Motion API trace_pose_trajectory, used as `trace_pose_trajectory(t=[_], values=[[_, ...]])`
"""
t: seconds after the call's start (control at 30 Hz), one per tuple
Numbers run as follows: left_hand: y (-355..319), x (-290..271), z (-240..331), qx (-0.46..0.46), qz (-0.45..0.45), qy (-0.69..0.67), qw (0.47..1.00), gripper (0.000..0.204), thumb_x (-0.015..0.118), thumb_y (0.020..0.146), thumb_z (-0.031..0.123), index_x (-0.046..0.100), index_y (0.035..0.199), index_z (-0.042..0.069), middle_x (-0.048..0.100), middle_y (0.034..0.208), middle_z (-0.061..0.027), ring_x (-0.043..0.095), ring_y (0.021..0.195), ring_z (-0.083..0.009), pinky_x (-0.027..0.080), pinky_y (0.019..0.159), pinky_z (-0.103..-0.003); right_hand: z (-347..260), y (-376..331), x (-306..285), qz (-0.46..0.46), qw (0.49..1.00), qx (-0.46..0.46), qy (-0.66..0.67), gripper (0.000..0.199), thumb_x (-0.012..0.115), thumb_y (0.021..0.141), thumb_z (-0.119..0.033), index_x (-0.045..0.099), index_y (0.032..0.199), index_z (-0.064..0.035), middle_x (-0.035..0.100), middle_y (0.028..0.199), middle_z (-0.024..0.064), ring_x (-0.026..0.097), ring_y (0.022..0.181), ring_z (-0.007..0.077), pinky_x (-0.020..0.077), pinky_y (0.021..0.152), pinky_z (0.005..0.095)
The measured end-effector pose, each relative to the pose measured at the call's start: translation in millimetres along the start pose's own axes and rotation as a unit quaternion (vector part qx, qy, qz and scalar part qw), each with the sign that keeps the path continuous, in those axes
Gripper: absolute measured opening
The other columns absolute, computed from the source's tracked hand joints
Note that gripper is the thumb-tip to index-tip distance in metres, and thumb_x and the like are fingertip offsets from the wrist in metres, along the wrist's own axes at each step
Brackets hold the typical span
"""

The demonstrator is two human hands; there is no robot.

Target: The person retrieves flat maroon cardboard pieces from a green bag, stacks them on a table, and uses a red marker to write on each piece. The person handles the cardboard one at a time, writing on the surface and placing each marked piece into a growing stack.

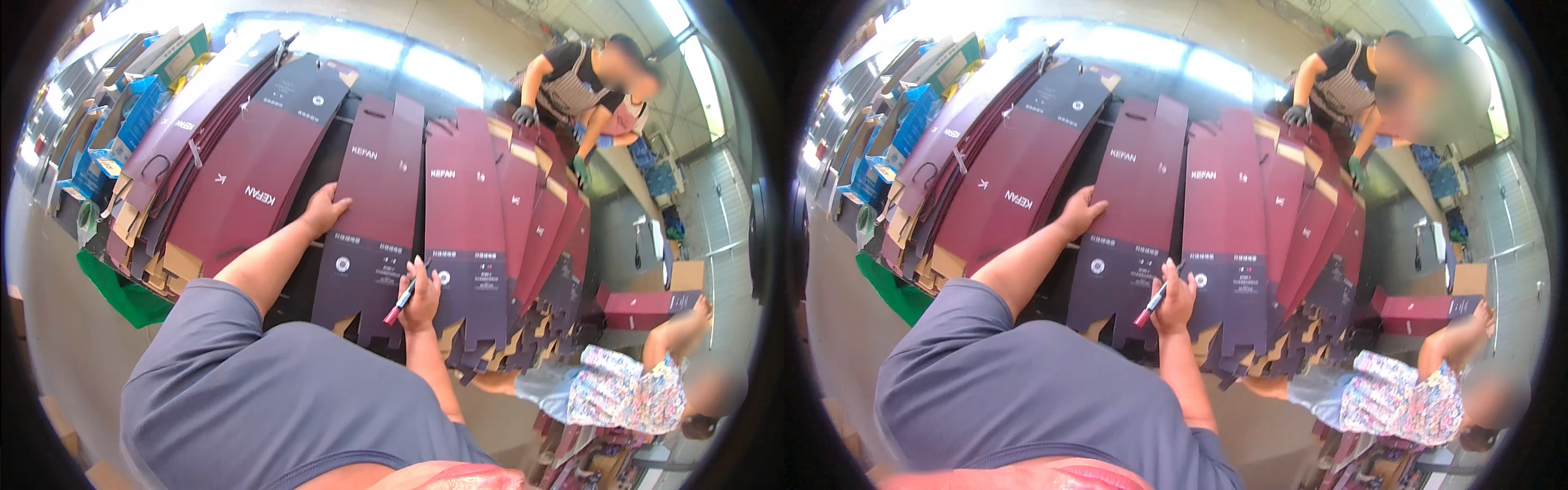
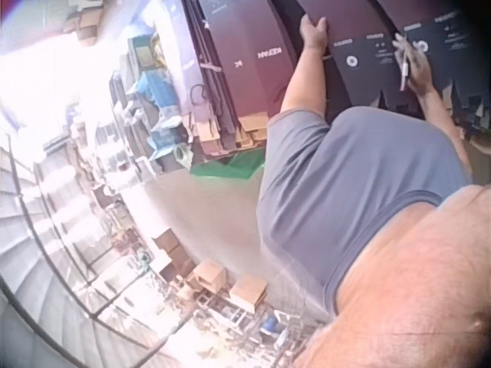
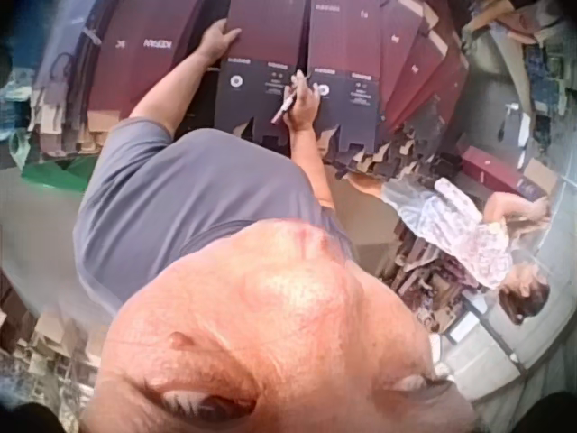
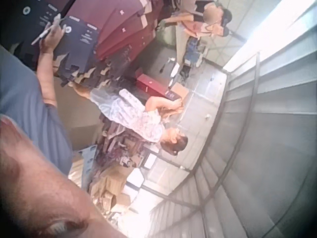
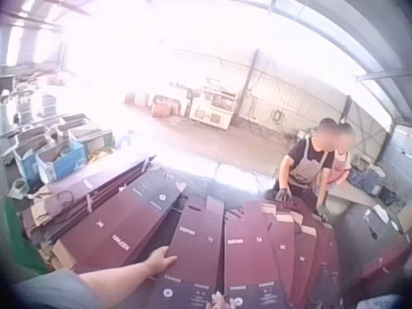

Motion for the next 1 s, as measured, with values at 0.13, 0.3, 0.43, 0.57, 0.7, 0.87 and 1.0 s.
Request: trace_pose_trajectory(t=[0.13,0.3,0.43,0.57,0.7,0.87,1.0], values=[[-5.1,3.3,14.9,-0.018,-0.011,0.044,0.999,0.033,0.067,0.088,0.009,0.059,0.117,-0.005,0.068,0.109,-0.0127,0.064,0.1,-0.0183,0.05,0.088,-0.031,1.1,-21.6,19.3,0.021,0.957,0.132,0.256,0.041,0.062,0.094,-0.017,0.054,0.13,0.0002,0.07,0.097,0.0131,0.067,0.087,0.0245,0.053,0.079,0.0345],[-0.5,4.4,-4.9,-0.037,-0.018,-0.015,0.999,0.033,0.063,0.09,0.007,0.058,0.121,-0.004,0.067,0.114,-0.0117,0.062,0.105,-0.0183,0.048,0.092,-0.031,26.2,-20.3,18.2,0.071,0.912,0.203,0.35,0.027,0.057,0.098,-0.019,0.063,0.114,0.0026,0.067,0.091,0.0093,0.061,0.074,0.012,0.0499,0.069,0.0264],[-0.3,-1.9,6.1,-0.006,-0.01,0.056,0.998,0.037,0.065,0.09,0.011,0.057,0.123,-0.005,0.067,0.112,-0.0142,0.063,0.103,-0.019,0.049,0.091,-0.031,45.7,-10.2,-4.3,0.104,0.94,0.183,0.269,0.025,0.054,0.1,-0.018,0.061,0.114,0.0008,0.066,0.089,0.0081,0.058,0.072,0.0108,0.0481,0.068,0.0244],[1.5,0.1,1.8,0.019,-0.011,0.081,0.996,0.037,0.065,0.09,0.015,0.059,0.12,-0.005,0.067,0.112,-0.0153,0.063,0.103,-0.0206,0.049,0.09,-0.032,38.5,-0.7,-26.5,0.07,0.902,0.263,0.334,0.022,0.057,0.098,-0.02,0.064,0.109,-0.0016,0.066,0.084,0.0037,0.057,0.069,0.0072,0.0435,0.065,0.021],[7.9,3.9,-9.5,-0.046,-0.023,0.011,0.999,0.036,0.068,0.089,0.016,0.06,0.117,-0.005,0.068,0.108,-0.0146,0.064,0.097,-0.0187,0.051,0.087,-0.032,14.9,-1.8,-16.9,0.018,0.88,0.268,0.391,0.017,0.062,0.093,-0.01,0.063,0.106,0.0,0.066,0.087,0.005,0.064,0.077,0.0106,0.0498,0.071,0.0224],[2.4,-1.5,3.2,-0.032,-0.007,0.139,0.99,0.036,0.071,0.087,0.02,0.063,0.114,-0.002,0.07,0.107,-0.0175,0.067,0.099,-0.0265,0.051,0.087,-0.034,18.4,-9.7,8.2,-0.002,0.885,0.255,0.389,0.014,0.065,0.09,-0.005,0.063,0.102,0.0014,0.063,0.083,0.002,0.057,0.072,0.0064,0.0469,0.067,0.0205],[8.8,-2.7,-5.6,-0.028,-0.012,0.147,0.989,0.037,0.071,0.087,0.021,0.062,0.114,-0.002,0.069,0.108,-0.0187,0.067,0.101,-0.0287,0.051,0.088,-0.035,28.9,-0.1,20.0,-0.003,0.928,0.203,0.311,0.015,0.067,0.089,-0.009,0.064,0.1,0.0003,0.061,0.081,0.001,0.055,0.072,0.0087,0.0472,0.068,0.0242]])
Point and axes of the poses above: each hand's wrist, its own y-axis towards the middle knuckle, its own x-axis out of the palm, z = x × y, the point moved 3 cm from there along y, towards the middle knuckle
